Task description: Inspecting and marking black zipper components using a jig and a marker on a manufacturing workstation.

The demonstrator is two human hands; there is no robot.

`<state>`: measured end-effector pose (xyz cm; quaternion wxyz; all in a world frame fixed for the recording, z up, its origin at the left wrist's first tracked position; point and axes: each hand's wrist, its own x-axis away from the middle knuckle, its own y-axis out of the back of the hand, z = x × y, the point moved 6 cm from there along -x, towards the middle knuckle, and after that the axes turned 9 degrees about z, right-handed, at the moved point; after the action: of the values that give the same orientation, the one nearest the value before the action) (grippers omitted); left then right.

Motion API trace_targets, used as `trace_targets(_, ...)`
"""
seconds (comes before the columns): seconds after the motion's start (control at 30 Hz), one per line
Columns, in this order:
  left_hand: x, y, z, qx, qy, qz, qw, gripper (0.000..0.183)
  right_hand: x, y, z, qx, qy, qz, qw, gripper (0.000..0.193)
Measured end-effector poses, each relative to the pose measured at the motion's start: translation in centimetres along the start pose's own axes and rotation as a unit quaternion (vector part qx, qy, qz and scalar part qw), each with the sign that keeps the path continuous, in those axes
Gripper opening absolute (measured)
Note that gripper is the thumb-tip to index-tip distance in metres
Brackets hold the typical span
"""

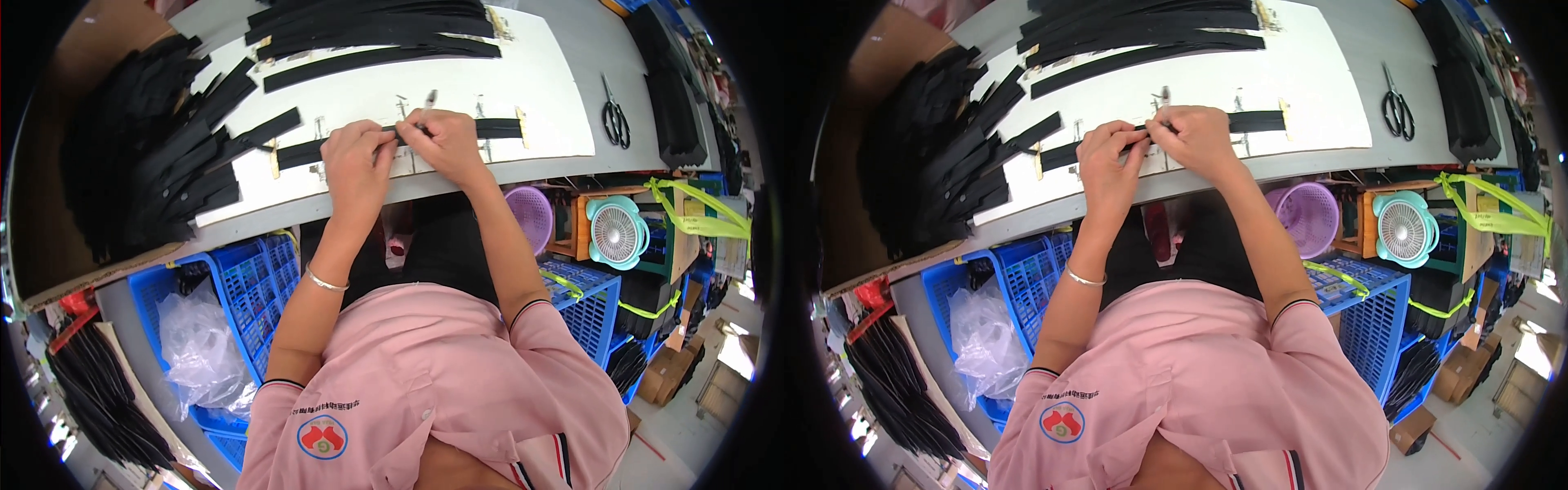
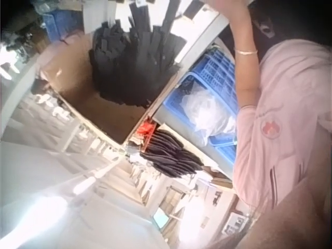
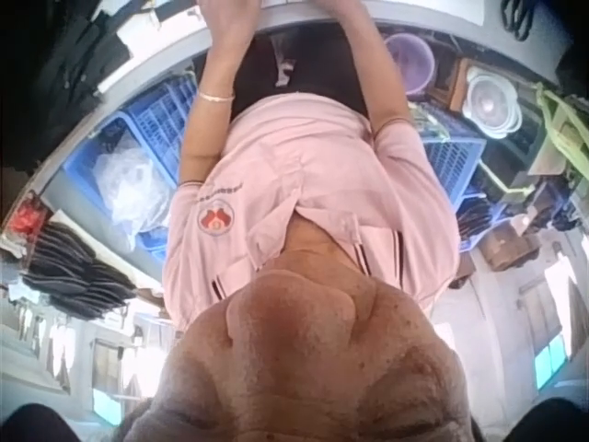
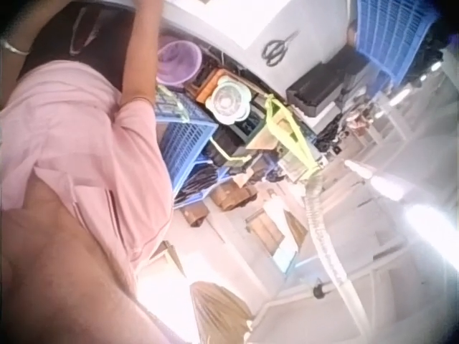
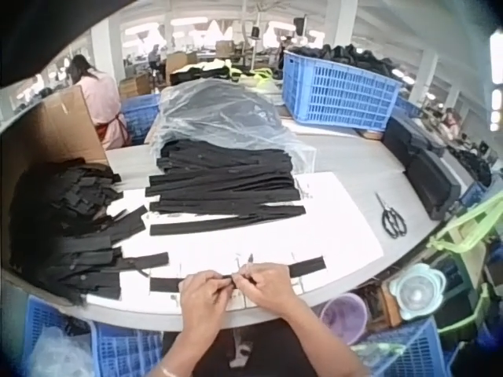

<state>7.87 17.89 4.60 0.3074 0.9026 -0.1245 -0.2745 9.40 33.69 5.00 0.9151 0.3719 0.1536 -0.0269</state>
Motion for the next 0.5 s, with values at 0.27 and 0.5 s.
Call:
trace_targets(0.27,0.0,0.3,-0.5,-0.004,0.004,0.012,1.000,0.009,2.6,5.8,-3.9,-0.295,-0.143,-0.134,0.935,0.019)
trace_targets(0.5,-0.3,-1.2,-2.0,-0.041,-0.028,0.008,0.999,0.011,4.4,8.2,-8.6,-0.203,-0.181,-0.129,0.954,0.022)
